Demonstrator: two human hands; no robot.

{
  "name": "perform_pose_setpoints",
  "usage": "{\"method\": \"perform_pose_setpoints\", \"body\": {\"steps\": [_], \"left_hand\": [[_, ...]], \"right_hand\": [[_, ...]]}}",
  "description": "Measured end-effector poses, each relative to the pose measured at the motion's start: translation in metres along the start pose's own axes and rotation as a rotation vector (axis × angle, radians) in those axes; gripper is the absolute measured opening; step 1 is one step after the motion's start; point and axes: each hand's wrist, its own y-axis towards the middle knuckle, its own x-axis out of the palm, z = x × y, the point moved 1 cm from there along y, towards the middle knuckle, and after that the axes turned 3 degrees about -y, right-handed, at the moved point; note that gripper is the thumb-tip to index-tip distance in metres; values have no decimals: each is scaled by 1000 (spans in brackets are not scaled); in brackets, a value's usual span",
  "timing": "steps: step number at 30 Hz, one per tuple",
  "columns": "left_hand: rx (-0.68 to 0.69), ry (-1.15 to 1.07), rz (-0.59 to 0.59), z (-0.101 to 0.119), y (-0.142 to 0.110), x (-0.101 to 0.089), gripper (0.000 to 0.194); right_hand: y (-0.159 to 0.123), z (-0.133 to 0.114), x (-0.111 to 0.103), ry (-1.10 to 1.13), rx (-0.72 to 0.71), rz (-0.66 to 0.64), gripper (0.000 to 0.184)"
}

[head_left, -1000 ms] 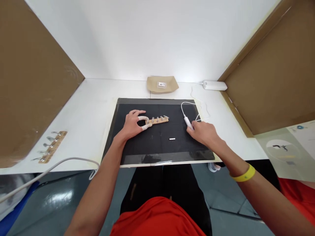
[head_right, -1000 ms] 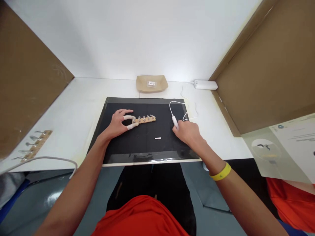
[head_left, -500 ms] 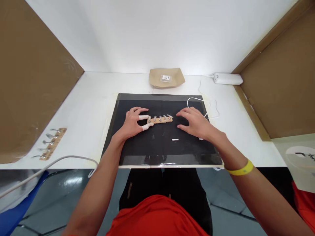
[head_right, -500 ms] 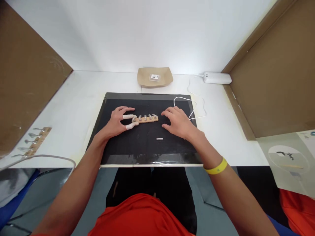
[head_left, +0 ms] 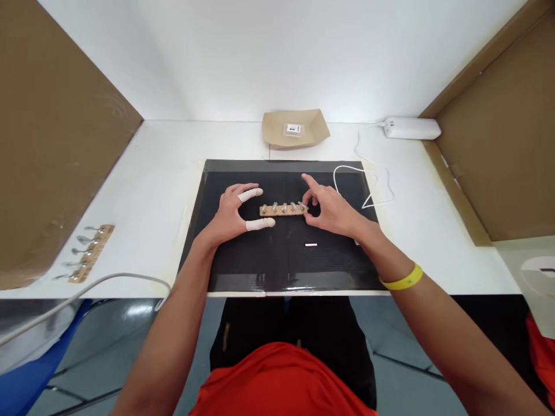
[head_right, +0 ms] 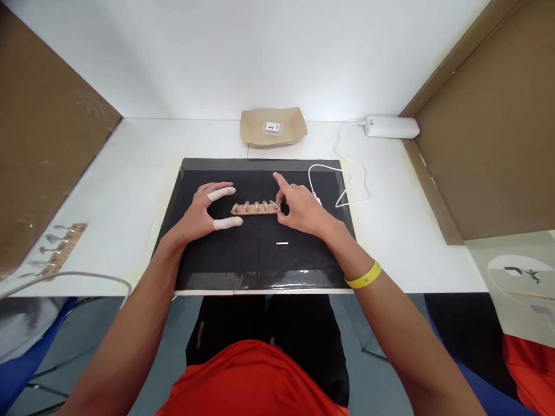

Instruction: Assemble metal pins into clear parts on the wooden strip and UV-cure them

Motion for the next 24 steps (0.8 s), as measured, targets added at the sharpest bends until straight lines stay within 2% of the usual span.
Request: {"method": "perform_pose_setpoints", "body": {"steps": [3,10,15,19,22,24], "left_hand": [[7,-74,44,-4,0,-1,75],[7,-176,145,-11,-2,0,63],[-34,-172,185,-12,-1,0,58],[-56,-143,210,-12,1,0,57],[-90,-146,226,-11,3,-1,63],[-98,-155,224,-12,2,-1,67]], "right_hand": [[-9,1,1,93,25,56,90],[-39,7,-7,253,94,224,74],[-76,7,-19,326,150,404,65],[-135,5,-25,367,220,618,64],[-198,4,-26,366,320,806,63],[-246,2,-26,344,454,942,59]]}}
